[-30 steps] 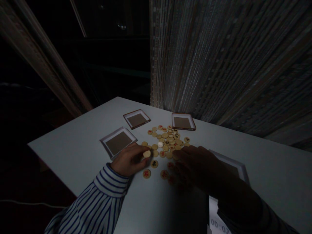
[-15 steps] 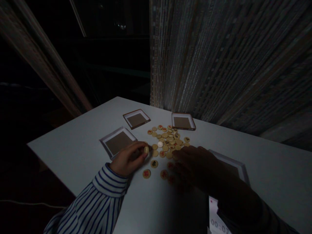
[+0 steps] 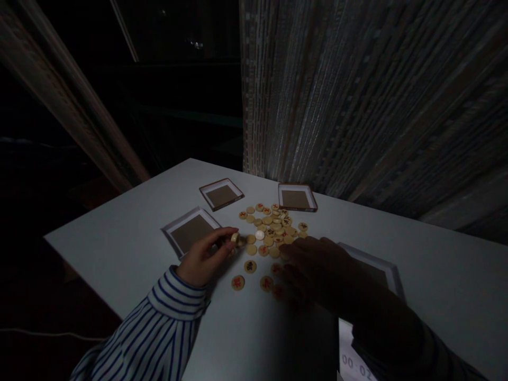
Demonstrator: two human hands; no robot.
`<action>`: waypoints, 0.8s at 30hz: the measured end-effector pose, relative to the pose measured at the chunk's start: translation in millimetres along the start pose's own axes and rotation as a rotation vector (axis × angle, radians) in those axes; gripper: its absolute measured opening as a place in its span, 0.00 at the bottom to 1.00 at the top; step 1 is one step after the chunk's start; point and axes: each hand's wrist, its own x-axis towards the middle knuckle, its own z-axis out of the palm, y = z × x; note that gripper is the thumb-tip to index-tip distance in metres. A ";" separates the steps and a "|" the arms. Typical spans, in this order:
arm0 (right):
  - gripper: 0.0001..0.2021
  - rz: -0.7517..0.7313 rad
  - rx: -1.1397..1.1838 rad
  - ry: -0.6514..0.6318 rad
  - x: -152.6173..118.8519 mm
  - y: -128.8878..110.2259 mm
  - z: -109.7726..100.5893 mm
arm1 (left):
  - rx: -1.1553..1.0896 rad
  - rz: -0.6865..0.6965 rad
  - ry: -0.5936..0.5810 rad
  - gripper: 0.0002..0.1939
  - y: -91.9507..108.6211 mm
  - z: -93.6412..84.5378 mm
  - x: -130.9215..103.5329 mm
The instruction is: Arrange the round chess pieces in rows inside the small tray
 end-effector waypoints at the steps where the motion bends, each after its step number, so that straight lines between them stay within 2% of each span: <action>1: 0.10 0.003 -0.001 0.000 0.0 -0.1 -0.4 | -0.025 -0.019 -0.005 0.16 0.1 0.1 -0.1; 8: 0.10 -0.005 0.002 0.024 -1.1 2.1 3.2 | -0.177 -0.122 -0.043 0.17 2.6 0.8 -0.8; 19: 0.11 -0.006 -0.009 0.007 -1.4 3.0 2.6 | -0.355 -0.124 0.006 0.15 3.3 1.7 1.0; 24: 0.09 -0.031 -0.010 0.038 -2.2 5.3 7.4 | -0.517 -0.160 -0.053 0.15 3.3 0.2 1.7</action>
